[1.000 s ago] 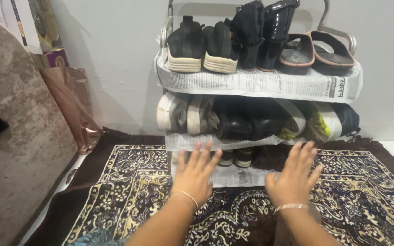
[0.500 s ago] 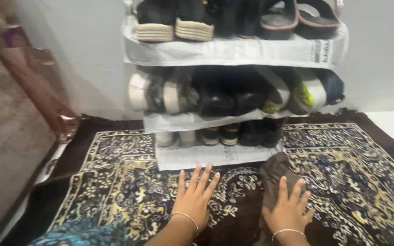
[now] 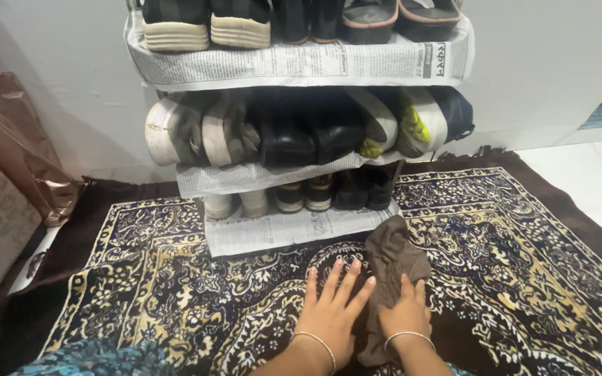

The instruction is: The person sits on a rug and wipes a pair of dark sandals with a cloth, cleaning the soles and straps. The person then places the sandals on the floor.

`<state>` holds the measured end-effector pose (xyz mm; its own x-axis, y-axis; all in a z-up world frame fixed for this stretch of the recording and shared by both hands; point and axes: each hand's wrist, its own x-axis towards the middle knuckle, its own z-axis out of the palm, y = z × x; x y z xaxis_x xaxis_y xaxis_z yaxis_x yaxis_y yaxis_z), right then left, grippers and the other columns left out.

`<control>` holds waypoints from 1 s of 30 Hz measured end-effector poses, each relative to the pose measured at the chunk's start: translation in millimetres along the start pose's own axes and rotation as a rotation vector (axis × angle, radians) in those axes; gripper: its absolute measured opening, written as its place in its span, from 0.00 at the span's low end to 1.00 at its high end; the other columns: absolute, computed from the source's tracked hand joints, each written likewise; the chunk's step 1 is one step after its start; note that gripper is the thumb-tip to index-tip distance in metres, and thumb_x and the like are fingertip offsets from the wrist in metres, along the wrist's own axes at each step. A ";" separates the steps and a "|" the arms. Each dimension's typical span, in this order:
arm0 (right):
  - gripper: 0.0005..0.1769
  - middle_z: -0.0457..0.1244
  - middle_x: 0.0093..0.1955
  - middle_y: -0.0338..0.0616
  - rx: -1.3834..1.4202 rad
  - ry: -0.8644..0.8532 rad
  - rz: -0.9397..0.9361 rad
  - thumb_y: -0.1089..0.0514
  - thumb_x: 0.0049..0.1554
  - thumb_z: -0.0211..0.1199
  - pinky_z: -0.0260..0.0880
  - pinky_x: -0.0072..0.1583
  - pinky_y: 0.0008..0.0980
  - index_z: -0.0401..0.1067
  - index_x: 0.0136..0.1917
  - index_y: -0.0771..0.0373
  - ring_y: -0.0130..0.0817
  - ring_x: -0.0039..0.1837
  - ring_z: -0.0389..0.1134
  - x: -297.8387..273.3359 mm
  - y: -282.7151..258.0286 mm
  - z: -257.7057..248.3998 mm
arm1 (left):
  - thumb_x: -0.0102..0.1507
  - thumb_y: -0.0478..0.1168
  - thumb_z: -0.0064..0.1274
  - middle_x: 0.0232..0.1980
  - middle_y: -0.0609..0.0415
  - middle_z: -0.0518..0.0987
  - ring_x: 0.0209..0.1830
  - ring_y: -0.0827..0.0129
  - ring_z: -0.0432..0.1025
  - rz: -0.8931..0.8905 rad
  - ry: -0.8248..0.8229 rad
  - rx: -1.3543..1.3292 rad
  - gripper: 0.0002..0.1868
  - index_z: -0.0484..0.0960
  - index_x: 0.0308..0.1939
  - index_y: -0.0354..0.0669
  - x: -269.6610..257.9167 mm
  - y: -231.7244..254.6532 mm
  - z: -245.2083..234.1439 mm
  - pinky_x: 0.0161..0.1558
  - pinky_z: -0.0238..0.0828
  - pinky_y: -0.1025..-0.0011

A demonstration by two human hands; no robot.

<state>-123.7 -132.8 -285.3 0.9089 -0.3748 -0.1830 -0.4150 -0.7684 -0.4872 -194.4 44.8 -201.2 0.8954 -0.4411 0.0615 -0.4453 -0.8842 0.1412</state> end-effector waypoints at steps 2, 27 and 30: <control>0.54 0.34 0.88 0.42 -0.032 0.056 -0.017 0.47 0.47 0.73 0.51 0.75 0.58 0.49 0.81 0.42 0.53 0.83 0.43 -7.4 -4.9 -6.1 | 0.57 0.47 0.61 0.84 0.45 0.34 0.83 0.46 0.25 -0.015 0.003 -0.030 0.54 0.43 0.81 0.54 -3.8 5.3 -5.7 0.72 0.17 0.35; 0.54 0.33 0.89 0.60 -0.101 0.767 0.036 0.43 0.45 0.70 0.33 0.71 0.81 0.57 0.82 0.52 0.69 0.85 0.26 -20.0 207.6 -191.2 | 0.58 0.57 0.58 0.84 0.44 0.31 0.83 0.42 0.26 0.187 0.140 -0.258 0.54 0.40 0.80 0.60 64.7 196.3 -54.9 0.73 0.19 0.34; 0.58 0.33 0.89 0.64 -0.223 0.808 0.179 0.44 0.41 0.73 0.33 0.69 0.82 0.58 0.82 0.54 0.72 0.85 0.25 -36.4 287.1 -199.5 | 0.59 0.57 0.57 0.84 0.45 0.31 0.83 0.44 0.26 0.217 0.066 -0.323 0.53 0.40 0.80 0.63 63.1 239.4 -49.6 0.72 0.18 0.34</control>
<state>-284.3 -443.2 -248.1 0.5551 -0.6901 0.4644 -0.6252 -0.7144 -0.3143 -244.1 -187.1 -114.5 0.7840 -0.5922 0.1864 -0.6084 -0.6731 0.4205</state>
